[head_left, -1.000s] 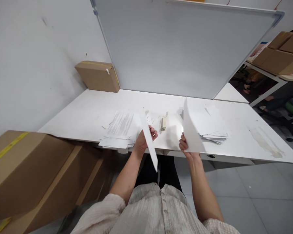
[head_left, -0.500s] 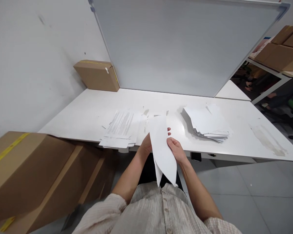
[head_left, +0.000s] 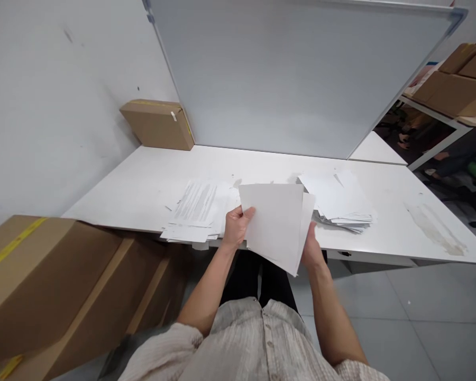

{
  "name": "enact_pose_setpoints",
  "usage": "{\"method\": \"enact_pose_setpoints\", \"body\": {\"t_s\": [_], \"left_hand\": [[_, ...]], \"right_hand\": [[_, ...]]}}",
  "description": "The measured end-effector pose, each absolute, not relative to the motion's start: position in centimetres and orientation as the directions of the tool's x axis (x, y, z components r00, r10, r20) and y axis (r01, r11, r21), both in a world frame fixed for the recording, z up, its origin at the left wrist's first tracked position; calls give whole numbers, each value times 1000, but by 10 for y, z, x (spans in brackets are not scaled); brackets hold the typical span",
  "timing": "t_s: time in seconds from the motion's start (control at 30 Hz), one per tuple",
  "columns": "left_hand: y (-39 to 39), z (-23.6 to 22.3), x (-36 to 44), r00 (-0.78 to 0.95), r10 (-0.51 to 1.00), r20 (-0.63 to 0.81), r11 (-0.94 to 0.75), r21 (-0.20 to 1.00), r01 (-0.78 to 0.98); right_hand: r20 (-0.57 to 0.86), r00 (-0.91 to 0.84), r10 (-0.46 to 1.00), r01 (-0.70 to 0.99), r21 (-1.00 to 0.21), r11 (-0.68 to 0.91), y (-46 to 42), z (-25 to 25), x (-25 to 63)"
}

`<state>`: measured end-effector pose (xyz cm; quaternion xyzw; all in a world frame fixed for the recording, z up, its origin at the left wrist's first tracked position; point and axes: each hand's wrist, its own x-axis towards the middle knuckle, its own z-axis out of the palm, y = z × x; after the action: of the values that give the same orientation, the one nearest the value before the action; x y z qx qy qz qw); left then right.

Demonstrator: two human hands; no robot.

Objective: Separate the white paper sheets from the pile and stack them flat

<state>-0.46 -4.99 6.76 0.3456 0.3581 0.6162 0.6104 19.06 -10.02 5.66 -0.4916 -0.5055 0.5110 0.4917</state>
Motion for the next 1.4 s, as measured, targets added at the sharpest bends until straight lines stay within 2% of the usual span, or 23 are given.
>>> {"method": "enact_pose_setpoints", "body": {"t_s": [0.1,0.2,0.3,0.4,0.5,0.63,0.9,1.07,1.23,1.4], "left_hand": [[-52,66,-5,-160,981,106,-154,934,-323],[-56,71,-3,-244,932,268,-307,942,-135],[-59,79,1,-268,897,352,-391,914,-110],[-60,82,4,-271,910,315,-374,905,-205],[-60,76,4,-208,946,251,-301,916,-264],[-59,69,2,-150,965,216,-241,955,-171],[-55,76,4,-201,929,312,-330,942,-67],[-54,82,7,-229,913,339,-367,925,-95],[-51,74,7,-178,945,274,-301,942,-150],[-46,71,6,-147,953,265,-286,946,-149]], "right_hand": [[38,-44,998,-32,-999,36,-96,70,198],[160,88,983,27,-987,159,-89,84,197],[258,197,946,19,-965,260,-82,91,192],[268,193,944,-6,-962,275,-74,83,189],[208,152,966,-37,-976,216,-69,68,186],[176,119,977,-76,-980,185,-68,56,182],[238,127,963,-60,-967,247,-68,62,179],[289,162,944,2,-956,293,-62,67,179],[248,168,954,-36,-966,258,-56,50,179],[225,209,952,9,-974,228,-52,46,179]]}}
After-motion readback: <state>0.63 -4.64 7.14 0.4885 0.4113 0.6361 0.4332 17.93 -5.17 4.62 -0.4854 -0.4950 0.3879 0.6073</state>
